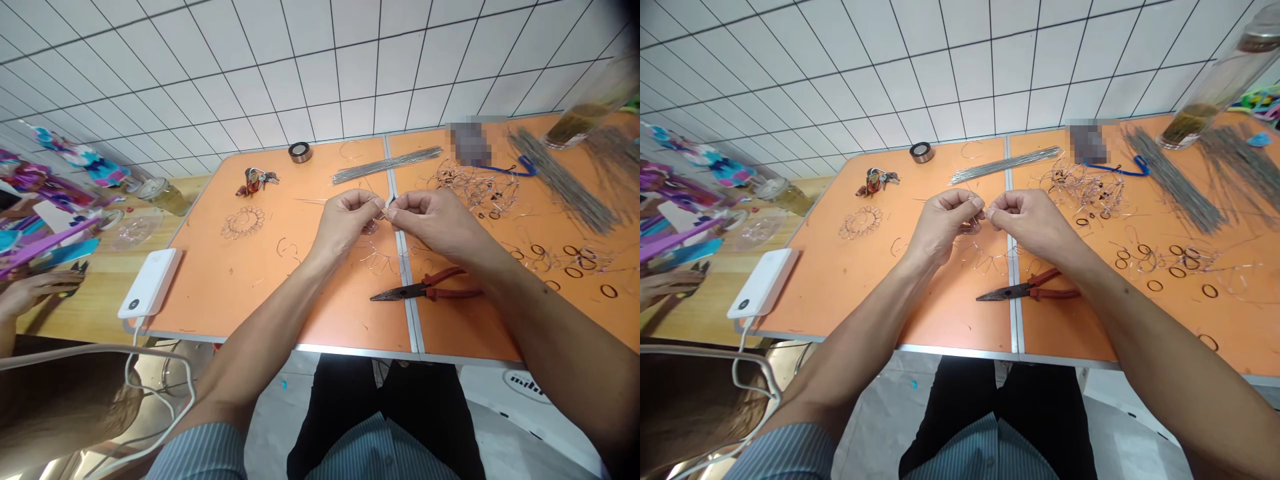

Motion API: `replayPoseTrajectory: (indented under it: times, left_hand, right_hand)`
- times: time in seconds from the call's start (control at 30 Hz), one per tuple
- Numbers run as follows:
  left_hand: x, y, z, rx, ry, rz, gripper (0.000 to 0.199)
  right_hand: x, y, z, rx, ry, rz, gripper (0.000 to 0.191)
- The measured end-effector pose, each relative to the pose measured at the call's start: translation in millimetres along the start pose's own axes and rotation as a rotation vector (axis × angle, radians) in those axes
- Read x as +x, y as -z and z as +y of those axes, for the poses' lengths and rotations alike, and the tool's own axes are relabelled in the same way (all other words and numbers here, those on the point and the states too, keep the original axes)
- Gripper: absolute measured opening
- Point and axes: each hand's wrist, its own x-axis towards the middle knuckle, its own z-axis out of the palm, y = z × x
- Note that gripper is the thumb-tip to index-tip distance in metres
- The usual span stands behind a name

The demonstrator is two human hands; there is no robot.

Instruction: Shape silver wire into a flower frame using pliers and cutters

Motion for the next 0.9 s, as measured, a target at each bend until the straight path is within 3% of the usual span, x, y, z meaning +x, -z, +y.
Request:
replayPoseTrajectory:
  times: [0.23, 0.37, 0.5, 0.67, 0.77, 0.9]
  left_hand:
    - [-2, -0.4, 0, 0.033, -0.075, -0.002, 0.019]
    - [-2, 0.6, 2, 0.053, -0.078, 0.004, 0.02]
    - [0, 4.6, 4, 0.018, -0.037, -0.002, 0.021]
    - [4, 10.6, 7, -0.047, -0.032, -0.008, 0.025]
    - [5, 12.2, 9, -0.054, -0.063, -0.011, 0.025]
    - [4, 11.5, 13, -0.009, -0.089, 0.015, 0.028]
  right_hand:
    - [1, 0, 2, 0.011, -0.001, -0.016, 0.015]
    - [2, 10, 3, -0.051, 0.059, -0.019, 0.022]
    - [4, 29, 10, -0.381, 0.101, 0.072, 0.031]
    - [-2, 40, 34, -0.951, -0.005, -0.115, 0.049]
    - [-8, 39, 50, -1.023, -0.037, -0.178, 0.049]
    - [-6, 38, 66, -1.075, 0.038, -0.178, 0.043]
